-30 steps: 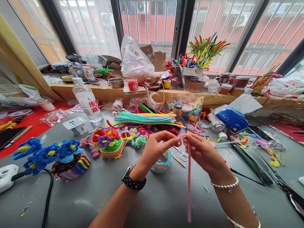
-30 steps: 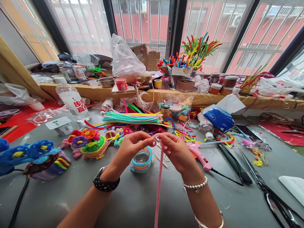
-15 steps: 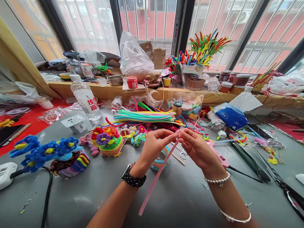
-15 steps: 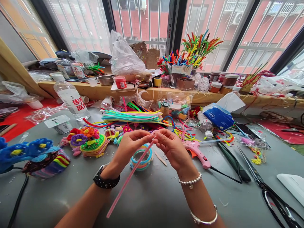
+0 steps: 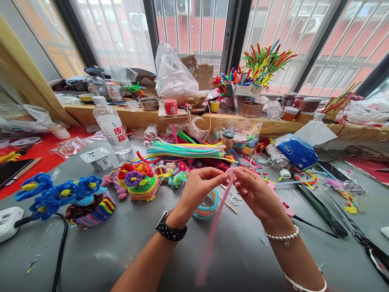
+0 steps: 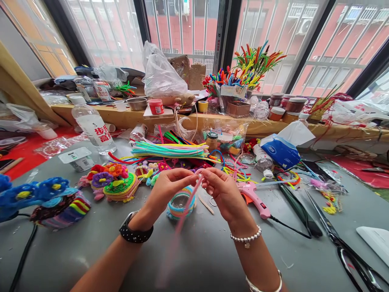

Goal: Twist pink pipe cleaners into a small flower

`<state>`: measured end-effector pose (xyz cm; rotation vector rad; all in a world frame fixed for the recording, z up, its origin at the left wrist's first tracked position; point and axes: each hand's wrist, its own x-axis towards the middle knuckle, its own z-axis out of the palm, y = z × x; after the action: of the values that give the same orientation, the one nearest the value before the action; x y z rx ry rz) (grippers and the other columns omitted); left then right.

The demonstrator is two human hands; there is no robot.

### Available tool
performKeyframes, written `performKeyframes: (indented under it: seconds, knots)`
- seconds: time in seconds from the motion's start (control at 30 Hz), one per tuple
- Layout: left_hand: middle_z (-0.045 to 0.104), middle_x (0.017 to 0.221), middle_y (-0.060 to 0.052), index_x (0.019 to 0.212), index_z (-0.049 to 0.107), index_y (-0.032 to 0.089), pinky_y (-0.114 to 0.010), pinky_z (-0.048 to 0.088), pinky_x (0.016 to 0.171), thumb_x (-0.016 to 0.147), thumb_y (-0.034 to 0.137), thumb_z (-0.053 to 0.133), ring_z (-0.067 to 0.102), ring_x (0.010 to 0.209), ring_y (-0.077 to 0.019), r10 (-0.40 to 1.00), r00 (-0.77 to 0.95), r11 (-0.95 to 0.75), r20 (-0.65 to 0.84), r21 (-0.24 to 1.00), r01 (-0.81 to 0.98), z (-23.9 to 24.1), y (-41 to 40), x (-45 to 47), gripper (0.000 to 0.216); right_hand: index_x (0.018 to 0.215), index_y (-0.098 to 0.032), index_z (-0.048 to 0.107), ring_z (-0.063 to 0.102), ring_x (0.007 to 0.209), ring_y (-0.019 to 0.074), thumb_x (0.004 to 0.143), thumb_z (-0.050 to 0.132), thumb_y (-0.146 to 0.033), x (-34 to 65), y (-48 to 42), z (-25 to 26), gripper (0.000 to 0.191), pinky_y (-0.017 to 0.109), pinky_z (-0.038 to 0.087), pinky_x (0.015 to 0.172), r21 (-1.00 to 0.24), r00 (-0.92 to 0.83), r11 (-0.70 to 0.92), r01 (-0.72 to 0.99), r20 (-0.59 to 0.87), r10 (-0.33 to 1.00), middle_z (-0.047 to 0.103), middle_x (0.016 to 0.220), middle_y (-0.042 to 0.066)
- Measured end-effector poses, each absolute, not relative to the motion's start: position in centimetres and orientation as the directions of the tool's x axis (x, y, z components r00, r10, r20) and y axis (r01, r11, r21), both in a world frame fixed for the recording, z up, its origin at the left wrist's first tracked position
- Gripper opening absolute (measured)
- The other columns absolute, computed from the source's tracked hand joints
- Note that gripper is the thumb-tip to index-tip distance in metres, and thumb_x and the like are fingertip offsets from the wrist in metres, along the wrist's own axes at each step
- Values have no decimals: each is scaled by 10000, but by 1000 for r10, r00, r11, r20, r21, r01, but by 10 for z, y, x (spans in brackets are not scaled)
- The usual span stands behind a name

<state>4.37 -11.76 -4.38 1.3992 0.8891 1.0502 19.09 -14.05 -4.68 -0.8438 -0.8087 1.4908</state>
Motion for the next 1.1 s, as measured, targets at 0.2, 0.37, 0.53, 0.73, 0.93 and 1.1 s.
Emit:
performKeyframes:
  seconds: [0.2, 0.37, 0.53, 0.73, 0.93, 1.1]
  knots:
    - [699, 693, -32, 721, 702, 141, -217, 451, 626, 662, 368, 687, 614, 671, -145, 936, 330, -119, 124, 992, -36, -43, -119, 44, 235, 690, -167, 700, 580, 541, 48, 621, 754, -283, 190, -141, -49, 145, 107, 375, 421, -875, -11, -35, -483, -34, 999, 643, 606, -7]
    - [696, 718, -41, 727, 701, 134, -218, 442, 627, 705, 370, 644, 608, 685, -146, 920, 371, -127, 129, 991, -30, -38, -121, 43, 244, 674, -176, 693, 583, 534, 57, 619, 754, -281, 189, -143, -49, 133, 119, 367, 418, -887, 50, 24, -462, 1, 999, 645, 599, -7]
    - [674, 711, -41, 720, 682, 121, -216, 415, 593, 646, 355, 698, 571, 652, -133, 912, 394, -158, 116, 985, 75, -33, -121, 40, 246, 645, -178, 681, 545, 517, 49, 646, 735, -293, 186, -147, -49, 128, 125, 350, 425, -901, 85, 101, -421, 72, 994, 629, 563, -15]
    - [660, 687, -26, 701, 681, 124, -204, 372, 536, 654, 356, 694, 508, 587, -99, 894, 427, -214, 138, 968, 134, -31, -123, 38, 237, 605, -182, 650, 435, 480, 52, 664, 720, -306, 189, -149, -50, 154, 171, 310, 432, -913, 53, 109, -393, 96, 994, 596, 549, -25]
    - [651, 635, -4, 656, 672, 133, -195, 395, 580, 660, 278, 701, 554, 605, -96, 847, 532, 37, 15, 996, -85, -27, -128, 39, 148, 737, -245, 696, 350, 467, 55, 567, 778, -376, 195, -143, -58, 229, 197, 287, 457, -854, -41, 82, -514, 119, 992, 506, 529, -57]
    - [651, 636, -5, 655, 673, 134, -209, 408, 629, 656, 275, 707, 576, 638, -106, 794, 607, 131, -15, 980, -147, -30, -129, 41, 145, 743, -276, 725, 399, 529, 82, 555, 781, -395, 194, -144, -63, 229, 219, 311, 476, -868, -99, 148, -474, 220, 970, 531, 636, -24]
